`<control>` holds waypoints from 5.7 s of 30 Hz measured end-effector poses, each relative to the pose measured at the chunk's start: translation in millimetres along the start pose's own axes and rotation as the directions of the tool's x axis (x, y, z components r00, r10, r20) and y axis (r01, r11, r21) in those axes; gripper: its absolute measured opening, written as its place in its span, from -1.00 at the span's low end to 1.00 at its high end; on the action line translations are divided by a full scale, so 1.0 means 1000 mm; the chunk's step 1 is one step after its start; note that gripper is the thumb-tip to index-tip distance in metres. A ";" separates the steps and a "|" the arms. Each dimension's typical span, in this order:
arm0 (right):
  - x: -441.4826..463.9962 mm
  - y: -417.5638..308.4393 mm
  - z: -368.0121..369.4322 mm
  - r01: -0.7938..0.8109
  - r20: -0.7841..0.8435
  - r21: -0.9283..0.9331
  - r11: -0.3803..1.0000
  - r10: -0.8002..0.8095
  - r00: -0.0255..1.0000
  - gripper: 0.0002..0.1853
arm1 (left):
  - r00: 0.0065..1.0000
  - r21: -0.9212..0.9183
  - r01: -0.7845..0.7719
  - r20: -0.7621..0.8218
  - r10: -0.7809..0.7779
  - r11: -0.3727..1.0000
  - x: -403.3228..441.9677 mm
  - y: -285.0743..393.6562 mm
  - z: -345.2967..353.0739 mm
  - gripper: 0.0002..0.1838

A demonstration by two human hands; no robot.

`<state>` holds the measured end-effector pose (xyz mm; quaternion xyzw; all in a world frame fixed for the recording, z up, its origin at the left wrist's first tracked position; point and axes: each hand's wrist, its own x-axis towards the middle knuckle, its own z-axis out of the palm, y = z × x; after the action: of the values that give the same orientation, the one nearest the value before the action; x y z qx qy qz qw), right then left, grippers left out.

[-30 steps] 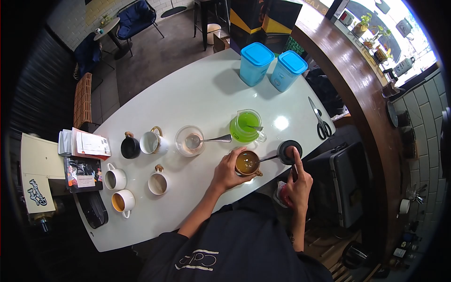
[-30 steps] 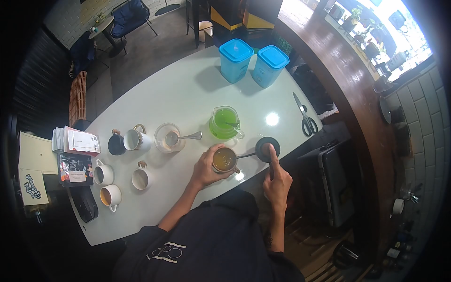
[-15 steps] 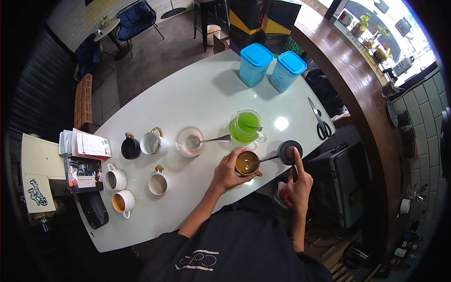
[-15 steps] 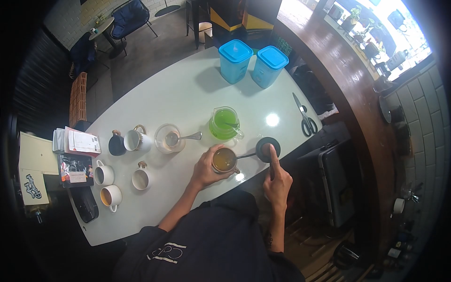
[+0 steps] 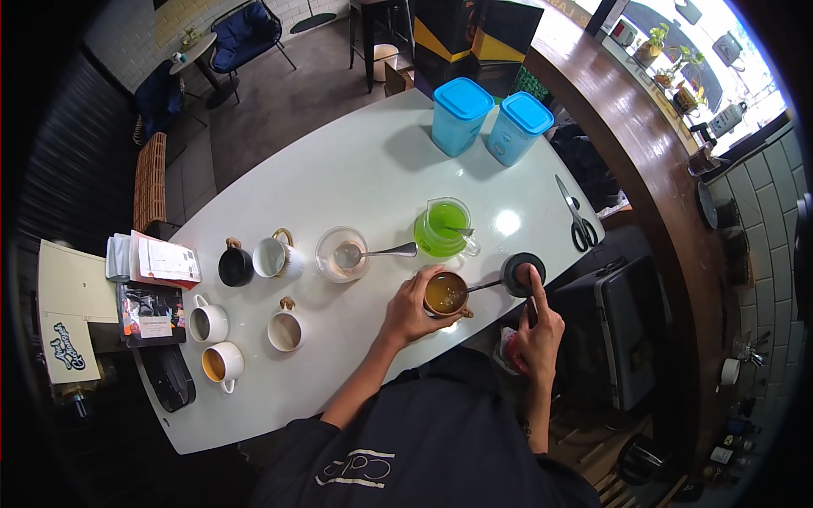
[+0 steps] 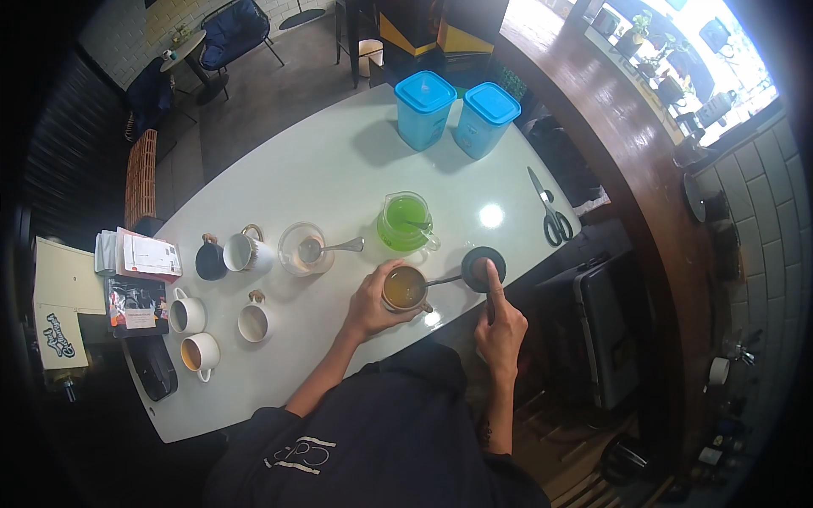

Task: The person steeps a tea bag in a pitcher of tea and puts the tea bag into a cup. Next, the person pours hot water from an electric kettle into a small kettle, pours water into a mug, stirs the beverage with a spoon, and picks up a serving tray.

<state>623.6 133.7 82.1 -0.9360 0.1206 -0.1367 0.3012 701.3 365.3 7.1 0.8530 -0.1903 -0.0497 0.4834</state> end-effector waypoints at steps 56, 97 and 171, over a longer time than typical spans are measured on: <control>0.000 -0.001 0.004 0.001 0.018 -0.013 1.000 -0.001 1.000 0.02 | 1.000 -0.008 -0.010 0.004 0.010 1.000 0.000 0.000 -0.001 0.02; 0.019 0.040 0.031 -0.193 0.061 0.342 0.920 0.184 0.981 -0.05 | 0.999 0.016 -0.032 -0.008 0.032 0.999 0.000 -0.002 0.000 0.04; 0.018 -0.040 0.045 0.236 -0.130 0.252 0.939 -0.209 0.969 -0.87 | 1.000 -0.050 -0.023 -0.014 0.023 0.998 0.002 -0.001 -0.004 0.01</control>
<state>661.0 183.6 74.1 -0.8866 0.0098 -0.2319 0.4001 704.4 368.2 9.0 0.8387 -0.1956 -0.0432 0.5065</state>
